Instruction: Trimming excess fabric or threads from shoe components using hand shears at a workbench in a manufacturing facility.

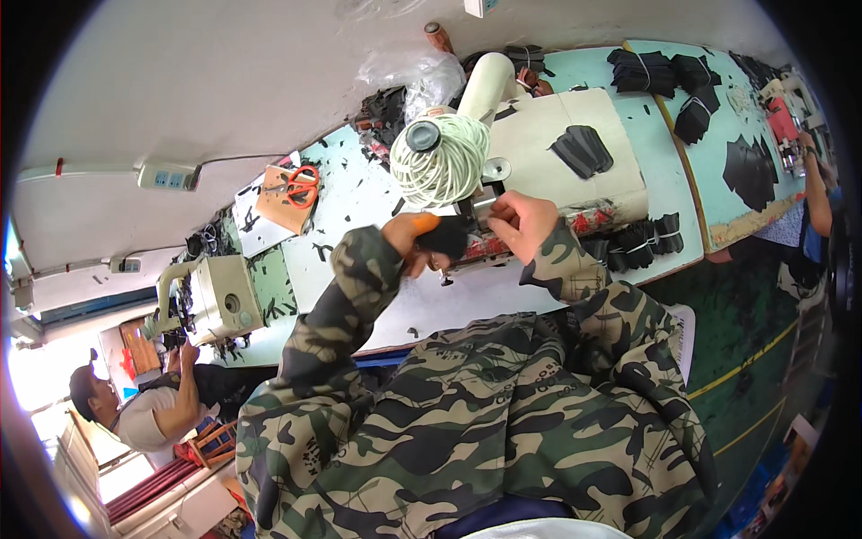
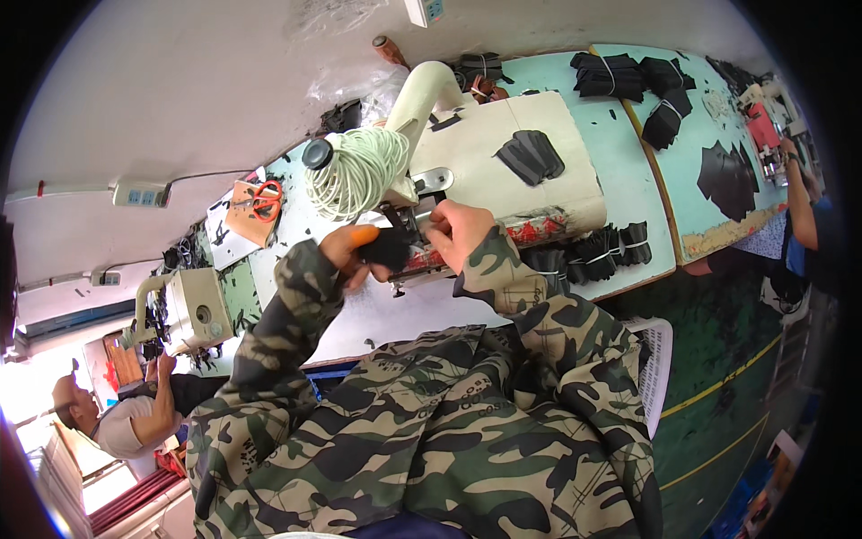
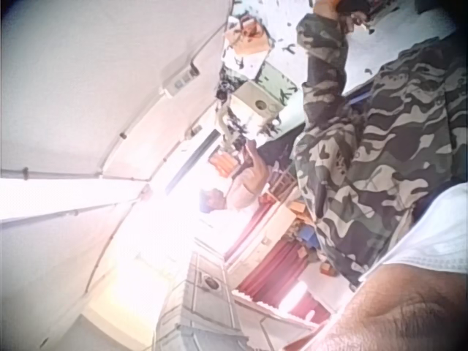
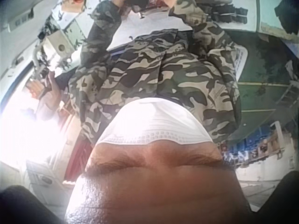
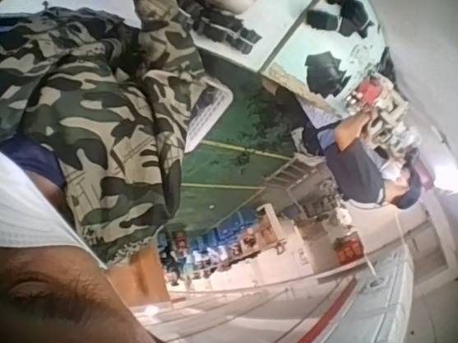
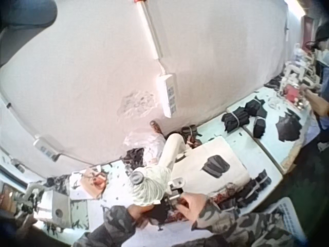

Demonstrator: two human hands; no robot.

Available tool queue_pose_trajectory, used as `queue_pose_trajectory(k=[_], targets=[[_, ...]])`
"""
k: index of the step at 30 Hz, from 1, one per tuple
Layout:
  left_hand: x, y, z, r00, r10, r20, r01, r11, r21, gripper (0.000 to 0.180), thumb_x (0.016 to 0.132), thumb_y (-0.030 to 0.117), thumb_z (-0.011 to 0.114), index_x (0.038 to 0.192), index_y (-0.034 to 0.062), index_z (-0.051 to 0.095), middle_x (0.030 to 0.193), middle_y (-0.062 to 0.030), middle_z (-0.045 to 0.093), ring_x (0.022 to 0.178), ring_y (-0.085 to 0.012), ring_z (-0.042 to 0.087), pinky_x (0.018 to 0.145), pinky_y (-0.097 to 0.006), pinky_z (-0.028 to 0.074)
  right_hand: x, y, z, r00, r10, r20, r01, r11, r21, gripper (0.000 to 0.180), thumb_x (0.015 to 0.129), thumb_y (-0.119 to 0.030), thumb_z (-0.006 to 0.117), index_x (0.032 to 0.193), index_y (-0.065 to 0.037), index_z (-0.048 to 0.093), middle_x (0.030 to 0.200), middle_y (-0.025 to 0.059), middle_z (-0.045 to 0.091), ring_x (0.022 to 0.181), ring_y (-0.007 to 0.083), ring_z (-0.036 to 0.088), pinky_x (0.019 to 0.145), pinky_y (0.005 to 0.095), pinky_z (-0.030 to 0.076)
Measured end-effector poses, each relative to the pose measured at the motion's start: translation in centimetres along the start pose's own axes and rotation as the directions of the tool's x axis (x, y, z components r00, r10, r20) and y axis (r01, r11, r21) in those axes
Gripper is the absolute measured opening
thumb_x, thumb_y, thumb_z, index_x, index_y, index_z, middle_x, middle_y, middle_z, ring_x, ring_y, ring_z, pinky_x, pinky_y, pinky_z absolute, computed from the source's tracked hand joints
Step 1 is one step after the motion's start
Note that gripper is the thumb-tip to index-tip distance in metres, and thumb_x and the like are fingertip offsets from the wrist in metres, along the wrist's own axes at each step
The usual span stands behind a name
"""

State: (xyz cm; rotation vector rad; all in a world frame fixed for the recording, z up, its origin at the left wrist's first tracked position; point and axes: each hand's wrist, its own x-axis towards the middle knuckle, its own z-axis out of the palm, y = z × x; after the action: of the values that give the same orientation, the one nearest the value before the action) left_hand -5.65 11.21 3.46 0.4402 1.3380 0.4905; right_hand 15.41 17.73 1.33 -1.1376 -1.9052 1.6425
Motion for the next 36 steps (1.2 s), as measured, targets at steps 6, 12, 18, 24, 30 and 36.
queue_pose_trajectory(k=[6,12,18,24,30,36], targets=[[-1.0,-0.1,0.5,0.990,0.045,-0.133,-0.032,0.995,0.099,0.030,0.090,0.025,0.033,0.098,0.0042,0.054,0.065,-0.0151,0.061,0.032,-0.0157,0.049,0.026,-0.022,0.029,0.4,0.3,0.2,0.988,-0.154,0.013,0.148,0.915,-0.374,0.017,0.072,-0.010,0.061,0.087,-0.003,0.059,0.078,0.0141,0.061,0.072,0.0287,0.061,0.065,0.0338,0.046],[0.9,-0.5,1.7,0.997,-0.037,-0.065,0.033,0.998,-0.061,0.029,0.091,0.024,0.035,0.099,0.0034,0.053,0.064,-0.0153,0.061,0.035,-0.0187,0.052,0.026,-0.023,0.032,0.4,0.9,-0.5,0.974,-0.198,0.107,0.217,0.950,-0.223,0.013,0.074,-0.011,0.059,0.085,-0.005,0.061,0.082,0.0157,0.060,0.076,0.0328,0.058,0.066,0.0371,0.046],[-0.6,-0.8,0.9,0.981,0.073,-0.179,-0.062,0.996,0.064,0.030,0.090,0.025,0.034,0.096,0.0022,0.052,0.063,-0.0151,0.061,0.034,-0.0182,0.051,0.026,-0.023,0.032,0.4,0.6,-0.1,0.989,-0.147,0.006,0.143,0.948,-0.283,0.017,0.072,-0.006,0.059,0.089,-0.003,0.059,0.082,0.0158,0.059,0.076,0.0321,0.058,0.067,0.0333,0.046],[0.5,-0.1,2.4,0.995,-0.037,-0.094,0.030,0.997,-0.074,0.027,0.091,0.024,0.035,0.096,0.0039,0.053,0.058,-0.0109,0.060,0.033,-0.0161,0.051,0.026,-0.022,0.031,0.5,0.5,0.2,0.962,-0.262,0.075,0.273,0.915,-0.297,0.020,0.073,-0.006,0.059,0.093,-0.003,0.057,0.083,0.0168,0.059,0.076,0.0334,0.058,0.066,0.0346,0.046],[-0.2,-1.0,1.0,0.957,0.124,-0.260,-0.122,0.992,0.025,0.026,0.091,0.023,0.035,0.095,0.0050,0.053,0.057,-0.0094,0.059,0.033,-0.0155,0.050,0.028,-0.024,0.034,0.1,0.9,-0.7,0.971,-0.227,0.071,0.237,0.952,-0.193,0.016,0.074,-0.006,0.058,0.089,-0.002,0.057,0.085,0.0160,0.060,0.074,0.0316,0.058,0.065,0.0347,0.046],[0.8,-1.0,0.7,0.988,0.065,-0.139,-0.064,0.998,0.013,0.024,0.090,0.019,0.040,0.103,0.0022,0.051,0.065,-0.0143,0.061,0.041,-0.0199,0.057,0.028,-0.023,0.036,0.1,0.2,0.5,0.960,-0.279,0.003,0.269,0.921,-0.281,0.019,0.073,-0.005,0.059,0.092,-0.003,0.057,0.086,0.0159,0.059,0.076,0.0313,0.058,0.067,0.0334,0.046]])
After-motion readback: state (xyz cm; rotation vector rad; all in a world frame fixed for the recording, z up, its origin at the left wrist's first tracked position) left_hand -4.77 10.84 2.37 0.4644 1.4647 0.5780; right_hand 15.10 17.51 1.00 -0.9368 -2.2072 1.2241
